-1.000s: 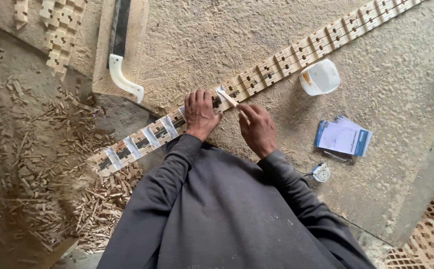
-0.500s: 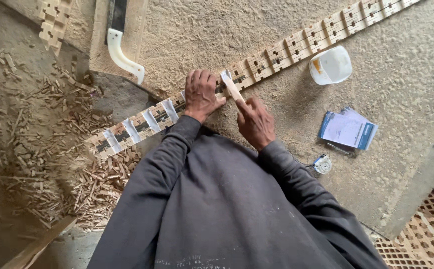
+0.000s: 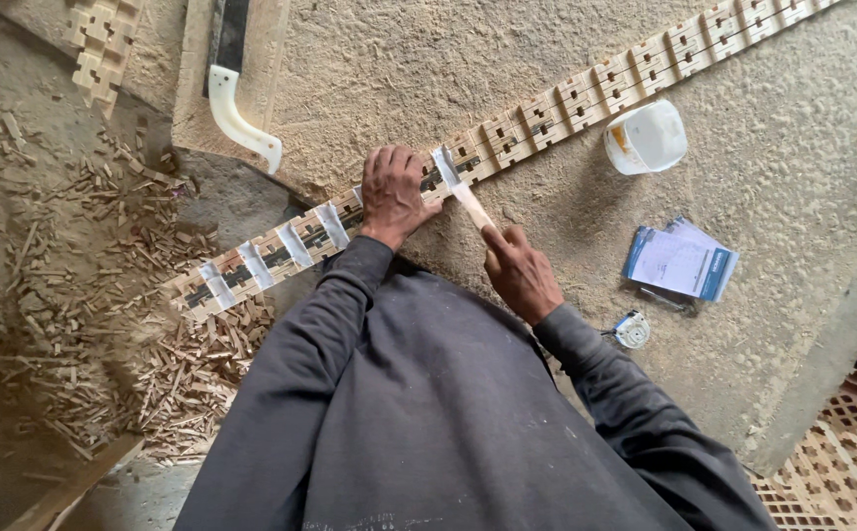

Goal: The person applies white glue to the joints of a long wooden lattice using a small brush. They repeatedly dip the brush into a small white container and spread the glue along the interlocking sections of the lattice.

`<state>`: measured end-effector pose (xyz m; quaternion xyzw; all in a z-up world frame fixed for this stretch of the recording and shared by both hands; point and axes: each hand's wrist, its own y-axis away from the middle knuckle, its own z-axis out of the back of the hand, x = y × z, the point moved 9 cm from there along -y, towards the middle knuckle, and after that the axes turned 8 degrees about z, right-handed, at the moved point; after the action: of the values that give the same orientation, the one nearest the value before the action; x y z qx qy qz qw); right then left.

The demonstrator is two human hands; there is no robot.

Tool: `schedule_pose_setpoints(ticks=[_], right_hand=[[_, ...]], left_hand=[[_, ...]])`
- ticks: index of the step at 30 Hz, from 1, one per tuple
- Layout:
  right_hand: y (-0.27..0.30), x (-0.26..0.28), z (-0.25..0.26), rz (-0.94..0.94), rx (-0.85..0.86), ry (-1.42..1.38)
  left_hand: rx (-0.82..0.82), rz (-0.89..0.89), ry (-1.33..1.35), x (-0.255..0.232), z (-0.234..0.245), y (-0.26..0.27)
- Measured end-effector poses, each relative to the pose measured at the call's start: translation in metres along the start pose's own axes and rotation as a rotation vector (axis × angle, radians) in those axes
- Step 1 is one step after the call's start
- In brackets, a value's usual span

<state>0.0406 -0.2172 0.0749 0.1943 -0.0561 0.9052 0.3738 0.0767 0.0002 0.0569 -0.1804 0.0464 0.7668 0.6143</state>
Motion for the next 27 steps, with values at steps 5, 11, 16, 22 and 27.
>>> schedule_pose_setpoints(ticks=[5, 11, 16, 22, 27], right_hand=[[-0.03, 0.006, 0.012, 0.005, 0.022, -0.052], [-0.077, 0.01, 0.007, 0.043, 0.027, -0.048], [-0.089, 0.014, 0.01, 0.038, 0.096, -0.065], [-0.076, 0.0, 0.001, -0.028, 0.203, -0.061], [-0.049, 0.001, 0.004, -0.038, 0.237, -0.08]], left_hand=[[0.041, 0.01, 0.004, 0.0, -0.004, 0.0], [0.04, 0.026, 0.021, 0.001, -0.006, 0.001], [0.06, 0.046, 0.009, -0.001, 0.002, 0.0], [0.077, 0.035, -0.006, -0.001, 0.002, 0.0], [0.078, 0.019, -0.027, -0.002, -0.001, -0.001]])
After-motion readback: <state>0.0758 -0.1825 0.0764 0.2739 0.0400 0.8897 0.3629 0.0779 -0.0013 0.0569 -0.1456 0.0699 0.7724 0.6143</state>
